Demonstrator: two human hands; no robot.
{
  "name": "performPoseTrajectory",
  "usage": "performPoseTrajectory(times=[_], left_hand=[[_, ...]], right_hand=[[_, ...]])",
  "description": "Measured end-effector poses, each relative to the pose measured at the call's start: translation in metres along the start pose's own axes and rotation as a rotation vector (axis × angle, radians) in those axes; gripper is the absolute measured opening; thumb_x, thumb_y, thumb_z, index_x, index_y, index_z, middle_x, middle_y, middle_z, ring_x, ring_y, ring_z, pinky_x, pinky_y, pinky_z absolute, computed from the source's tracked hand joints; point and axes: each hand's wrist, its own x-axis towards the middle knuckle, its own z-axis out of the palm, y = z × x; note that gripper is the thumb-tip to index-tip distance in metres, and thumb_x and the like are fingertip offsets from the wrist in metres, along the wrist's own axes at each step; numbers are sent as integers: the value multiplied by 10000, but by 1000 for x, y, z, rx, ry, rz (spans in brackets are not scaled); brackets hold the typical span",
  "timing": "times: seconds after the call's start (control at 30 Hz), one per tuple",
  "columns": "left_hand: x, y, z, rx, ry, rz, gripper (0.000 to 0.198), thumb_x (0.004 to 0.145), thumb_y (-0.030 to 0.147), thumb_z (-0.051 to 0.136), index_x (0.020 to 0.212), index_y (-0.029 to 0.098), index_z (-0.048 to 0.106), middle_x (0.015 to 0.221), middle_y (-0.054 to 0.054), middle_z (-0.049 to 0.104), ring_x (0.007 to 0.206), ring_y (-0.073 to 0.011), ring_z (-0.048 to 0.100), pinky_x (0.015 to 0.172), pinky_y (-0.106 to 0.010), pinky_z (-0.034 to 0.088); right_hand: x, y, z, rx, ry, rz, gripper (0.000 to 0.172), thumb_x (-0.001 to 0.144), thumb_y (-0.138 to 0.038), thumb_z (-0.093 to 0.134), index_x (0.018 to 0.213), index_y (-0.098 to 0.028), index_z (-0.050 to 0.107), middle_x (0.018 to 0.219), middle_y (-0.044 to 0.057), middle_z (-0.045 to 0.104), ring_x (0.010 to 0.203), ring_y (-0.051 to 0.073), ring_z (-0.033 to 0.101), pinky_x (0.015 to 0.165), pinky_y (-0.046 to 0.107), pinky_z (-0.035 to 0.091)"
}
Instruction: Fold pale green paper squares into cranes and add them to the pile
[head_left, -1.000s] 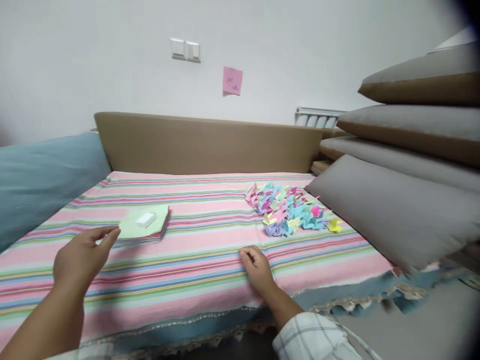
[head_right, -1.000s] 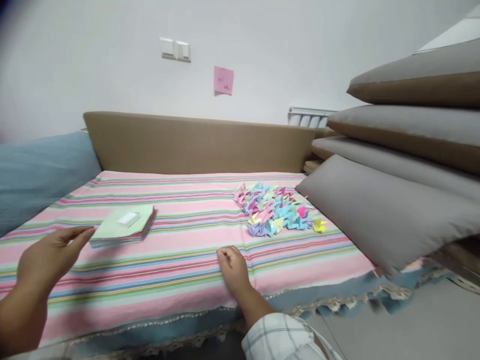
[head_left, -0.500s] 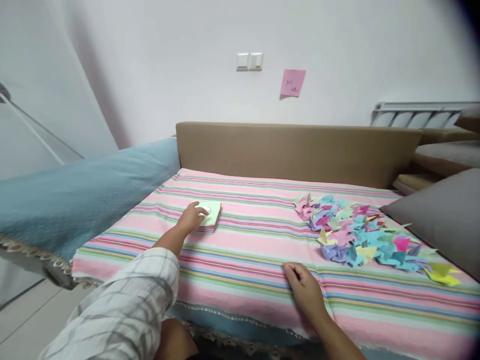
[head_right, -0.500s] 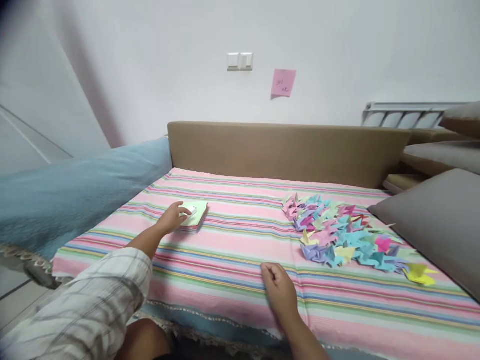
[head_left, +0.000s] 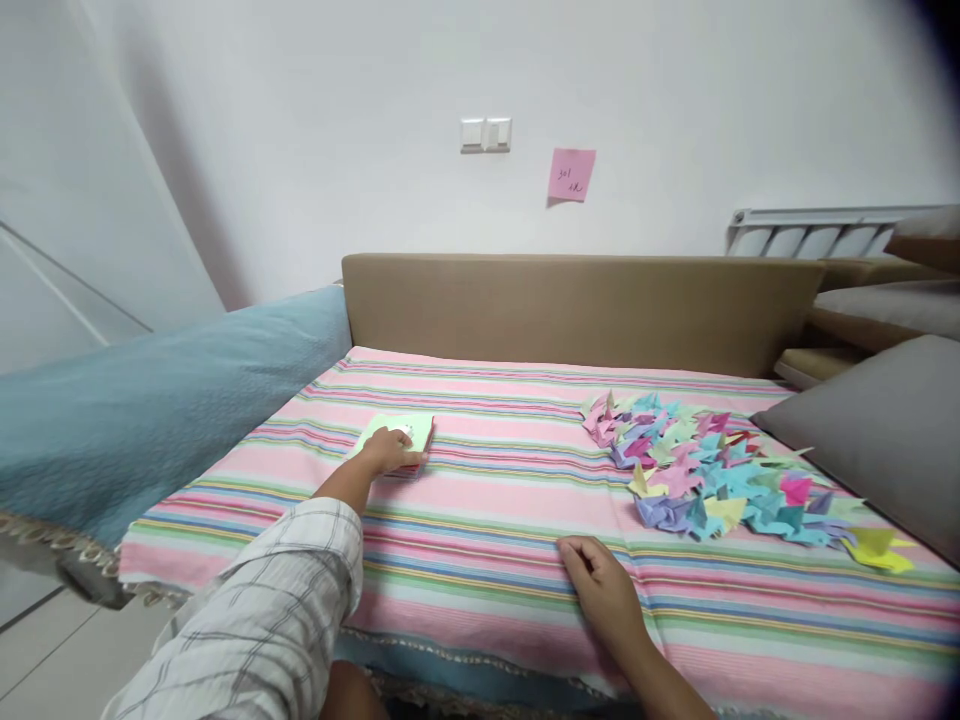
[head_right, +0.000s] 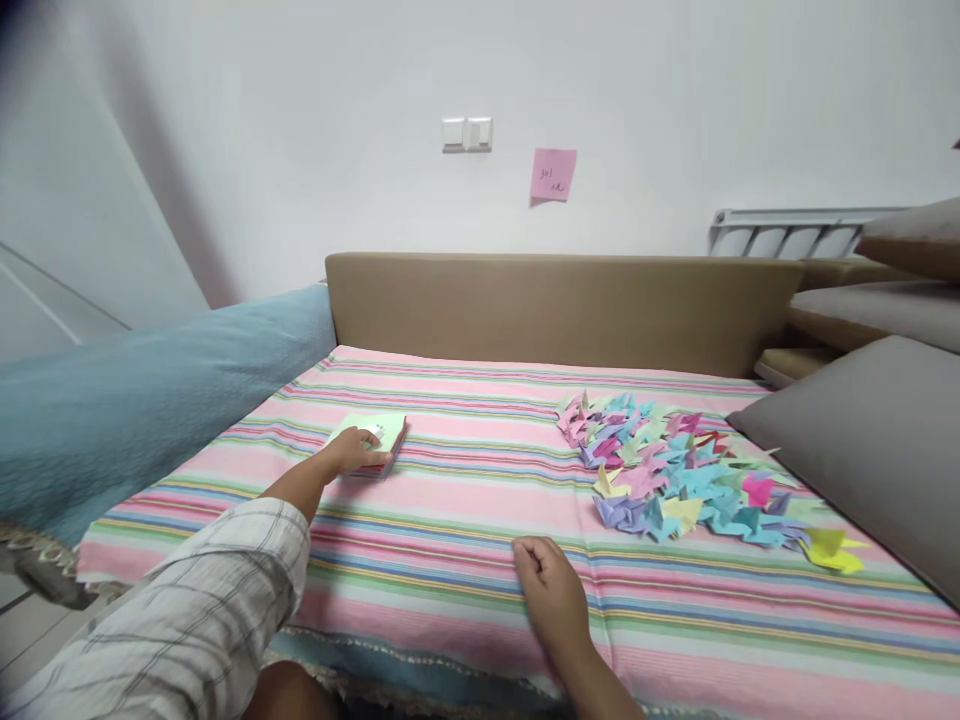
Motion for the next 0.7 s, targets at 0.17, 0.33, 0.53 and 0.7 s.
performPoseTrajectory(times=[0.17, 0.33, 0.53, 0.7], left_hand=[[0, -7, 1, 39, -23, 27, 563, 396, 446, 815, 893, 223, 672, 981, -31, 635, 855, -223, 610, 670, -246, 450], [-2, -7, -1, 64, -33, 48, 498, 481, 409, 794, 914, 200, 665, 942, -30, 651, 841, -214, 614, 662, -235, 444], [-5, -4, -3, 106, -41, 40, 349, 612, 434, 689, 893, 227, 682, 830, -10, 665, 802, -206, 619, 673, -244, 442], [-10, 3, 6, 183, 65, 7, 408, 620, 408, 645, 991, 242, 682, 1198, -102, 547, 1126, -333, 490, 912, -365, 373]], right_hand=[[0, -1, 0, -4, -16, 13, 331, 846, -449, 414, 839, -212, 646, 927, 54, 655, 887, 215, 591, 782, 291, 440], [1, 1, 0, -16, -16, 10, 325, 852, -440, 409, 831, -214, 642, 917, 49, 653, 893, 210, 585, 801, 295, 430], [1, 1, 1, -21, -5, -9, 333, 853, -439, 407, 833, -211, 650, 903, 48, 658, 874, 201, 592, 782, 283, 438], [2, -1, 1, -34, -8, -16, 341, 852, -439, 401, 837, -207, 651, 892, 55, 658, 862, 208, 594, 785, 295, 441]])
